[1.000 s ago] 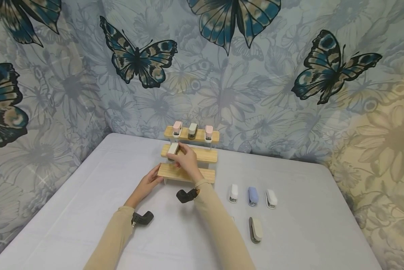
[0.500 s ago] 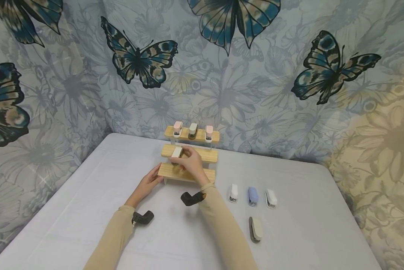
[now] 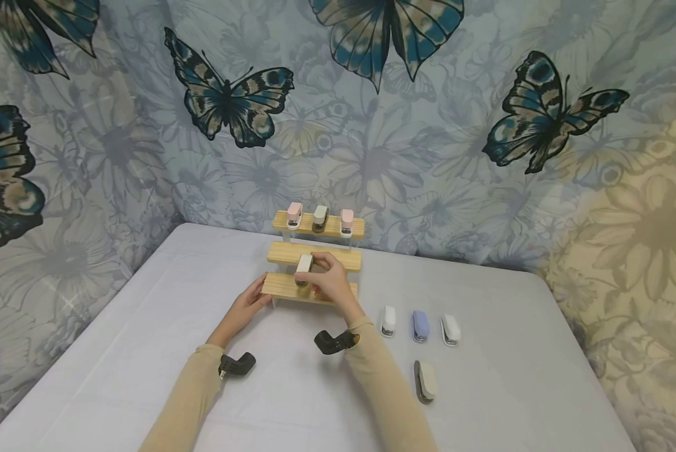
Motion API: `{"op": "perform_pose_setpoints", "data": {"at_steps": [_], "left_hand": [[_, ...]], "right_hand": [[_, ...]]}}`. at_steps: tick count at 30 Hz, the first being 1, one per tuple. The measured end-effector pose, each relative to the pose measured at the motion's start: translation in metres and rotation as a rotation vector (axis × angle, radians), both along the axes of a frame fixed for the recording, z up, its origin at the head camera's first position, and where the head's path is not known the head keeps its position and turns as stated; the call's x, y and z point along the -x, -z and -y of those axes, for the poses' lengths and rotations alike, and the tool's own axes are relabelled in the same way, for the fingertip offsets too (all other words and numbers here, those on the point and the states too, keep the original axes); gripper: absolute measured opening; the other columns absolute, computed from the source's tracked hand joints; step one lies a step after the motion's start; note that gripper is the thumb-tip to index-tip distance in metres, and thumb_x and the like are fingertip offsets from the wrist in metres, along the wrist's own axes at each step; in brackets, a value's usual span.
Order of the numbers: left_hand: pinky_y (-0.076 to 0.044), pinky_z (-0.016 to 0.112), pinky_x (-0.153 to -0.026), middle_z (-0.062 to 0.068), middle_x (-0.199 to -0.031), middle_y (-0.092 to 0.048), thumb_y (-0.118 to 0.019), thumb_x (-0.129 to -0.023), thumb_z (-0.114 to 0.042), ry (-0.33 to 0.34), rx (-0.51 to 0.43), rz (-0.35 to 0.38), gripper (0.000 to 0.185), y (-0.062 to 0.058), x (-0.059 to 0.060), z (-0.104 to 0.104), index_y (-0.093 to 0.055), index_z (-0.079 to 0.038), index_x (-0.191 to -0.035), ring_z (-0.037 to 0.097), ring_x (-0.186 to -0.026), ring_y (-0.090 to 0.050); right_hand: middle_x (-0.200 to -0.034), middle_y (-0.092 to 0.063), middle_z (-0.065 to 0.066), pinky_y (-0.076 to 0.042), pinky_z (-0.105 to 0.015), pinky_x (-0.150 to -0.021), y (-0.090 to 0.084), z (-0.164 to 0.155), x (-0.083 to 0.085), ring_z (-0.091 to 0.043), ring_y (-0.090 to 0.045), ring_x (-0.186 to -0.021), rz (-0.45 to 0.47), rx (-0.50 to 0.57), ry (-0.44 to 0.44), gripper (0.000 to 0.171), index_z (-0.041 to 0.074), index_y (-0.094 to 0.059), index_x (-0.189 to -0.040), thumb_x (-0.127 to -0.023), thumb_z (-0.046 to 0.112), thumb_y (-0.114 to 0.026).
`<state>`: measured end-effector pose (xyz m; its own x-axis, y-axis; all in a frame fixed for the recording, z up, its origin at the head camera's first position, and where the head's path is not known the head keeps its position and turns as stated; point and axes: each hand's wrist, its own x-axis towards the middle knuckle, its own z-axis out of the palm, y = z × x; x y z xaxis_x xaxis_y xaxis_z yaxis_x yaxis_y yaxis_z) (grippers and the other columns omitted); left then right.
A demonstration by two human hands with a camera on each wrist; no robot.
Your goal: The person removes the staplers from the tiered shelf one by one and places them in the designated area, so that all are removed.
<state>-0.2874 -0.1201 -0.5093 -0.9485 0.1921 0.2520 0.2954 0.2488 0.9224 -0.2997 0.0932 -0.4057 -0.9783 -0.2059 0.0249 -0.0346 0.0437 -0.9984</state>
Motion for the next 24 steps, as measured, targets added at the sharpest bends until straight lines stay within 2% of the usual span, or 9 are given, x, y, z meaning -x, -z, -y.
{"op": "perform_pose_setpoints", "data": {"at_steps": [4, 6, 8, 11, 13, 15, 18, 19, 24], "left_hand": [[-0.038, 0.027, -0.076, 0.001, -0.12, -0.033, -0.05, -0.075, -0.033, 0.01, -0.012, -0.003, 0.058, 0.0, 0.0, -0.001, -0.024, -0.019, -0.125, 0.015, -0.093, -0.045], [-0.038, 0.026, -0.076, 0.0, -0.12, -0.033, -0.05, -0.075, -0.034, 0.006, -0.005, 0.0, 0.059, 0.0, 0.0, -0.002, -0.023, -0.018, -0.125, 0.014, -0.093, -0.045], [-0.037, 0.026, -0.076, -0.001, -0.12, -0.034, -0.05, -0.075, -0.034, -0.005, 0.004, 0.0, 0.06, -0.001, 0.0, -0.002, -0.023, -0.016, -0.125, 0.014, -0.093, -0.044], [-0.037, 0.027, -0.077, -0.001, -0.119, -0.034, -0.049, -0.075, -0.034, -0.001, 0.005, -0.004, 0.059, -0.001, -0.001, -0.001, -0.023, -0.017, -0.125, 0.014, -0.093, -0.045], [-0.037, 0.028, -0.077, 0.001, -0.12, -0.034, -0.049, -0.076, -0.033, 0.012, 0.001, -0.012, 0.058, -0.001, -0.001, 0.001, -0.022, -0.018, -0.126, 0.015, -0.093, -0.045], [-0.037, 0.029, -0.077, 0.002, -0.12, -0.033, -0.048, -0.077, -0.031, 0.028, 0.001, -0.022, 0.058, 0.0, -0.002, 0.001, -0.021, -0.018, -0.126, 0.016, -0.094, -0.044], [-0.036, 0.029, -0.078, 0.003, -0.121, -0.032, -0.048, -0.077, -0.031, 0.03, -0.001, -0.028, 0.058, 0.001, -0.001, 0.002, -0.02, -0.016, -0.126, 0.017, -0.096, -0.043], [-0.036, 0.03, -0.078, 0.003, -0.121, -0.031, -0.048, -0.077, -0.031, 0.029, -0.003, -0.028, 0.058, 0.001, -0.001, 0.002, -0.02, -0.015, -0.126, 0.017, -0.096, -0.043], [-0.037, 0.03, -0.076, 0.001, -0.119, -0.035, -0.047, -0.077, -0.033, 0.011, 0.017, -0.014, 0.057, 0.001, 0.0, 0.001, -0.022, -0.019, -0.126, 0.015, -0.091, -0.045]], "right_hand": [[-0.104, -0.048, -0.001, -0.041, -0.032, -0.04, 0.002, -0.006, -0.002, -0.02, -0.043, -0.044, 0.012, -0.016, 0.004, 0.058, 0.013, -0.046, -0.108, -0.056, 0.023, -0.071], [-0.104, -0.048, 0.003, -0.041, -0.033, -0.04, 0.024, -0.011, 0.01, -0.019, -0.044, -0.044, -0.011, -0.053, 0.012, 0.057, 0.019, -0.045, -0.108, -0.057, 0.027, -0.069], [-0.105, -0.047, 0.004, -0.041, -0.034, -0.04, 0.025, -0.013, 0.01, -0.02, -0.044, -0.044, -0.01, -0.084, 0.028, 0.055, 0.02, -0.046, -0.108, -0.058, 0.028, -0.069], [-0.109, -0.045, 0.002, -0.04, -0.03, -0.037, 0.067, -0.026, 0.035, -0.016, -0.043, -0.043, -0.072, -0.054, 0.003, 0.056, 0.021, -0.044, -0.11, -0.06, 0.029, -0.068], [-0.109, -0.045, 0.0, -0.038, -0.032, -0.036, 0.077, -0.032, 0.041, -0.018, -0.042, -0.042, -0.091, -0.022, 0.025, 0.056, 0.019, -0.046, -0.109, -0.059, 0.025, -0.069], [-0.11, -0.045, 0.002, -0.038, -0.033, -0.035, 0.108, -0.042, 0.06, -0.019, -0.042, -0.041, -0.139, 0.004, 0.046, 0.056, 0.021, -0.046, -0.109, -0.058, 0.024, -0.07], [-0.109, -0.044, 0.004, -0.038, -0.037, -0.034, 0.111, -0.05, 0.06, -0.022, -0.042, -0.039, -0.155, -0.02, 0.1, 0.056, 0.023, -0.046, -0.108, -0.058, 0.024, -0.07], [-0.111, -0.043, 0.001, -0.039, -0.034, -0.036, 0.098, -0.052, 0.048, -0.02, -0.042, -0.04, -0.151, -0.004, 0.082, 0.055, 0.02, -0.045, -0.109, -0.059, 0.022, -0.069], [-0.113, -0.041, 0.001, -0.04, -0.031, -0.04, 0.096, -0.07, 0.041, -0.018, -0.049, -0.052, -0.15, -0.039, 0.066, 0.054, 0.022, -0.043, -0.112, -0.063, 0.024, -0.066]]}}
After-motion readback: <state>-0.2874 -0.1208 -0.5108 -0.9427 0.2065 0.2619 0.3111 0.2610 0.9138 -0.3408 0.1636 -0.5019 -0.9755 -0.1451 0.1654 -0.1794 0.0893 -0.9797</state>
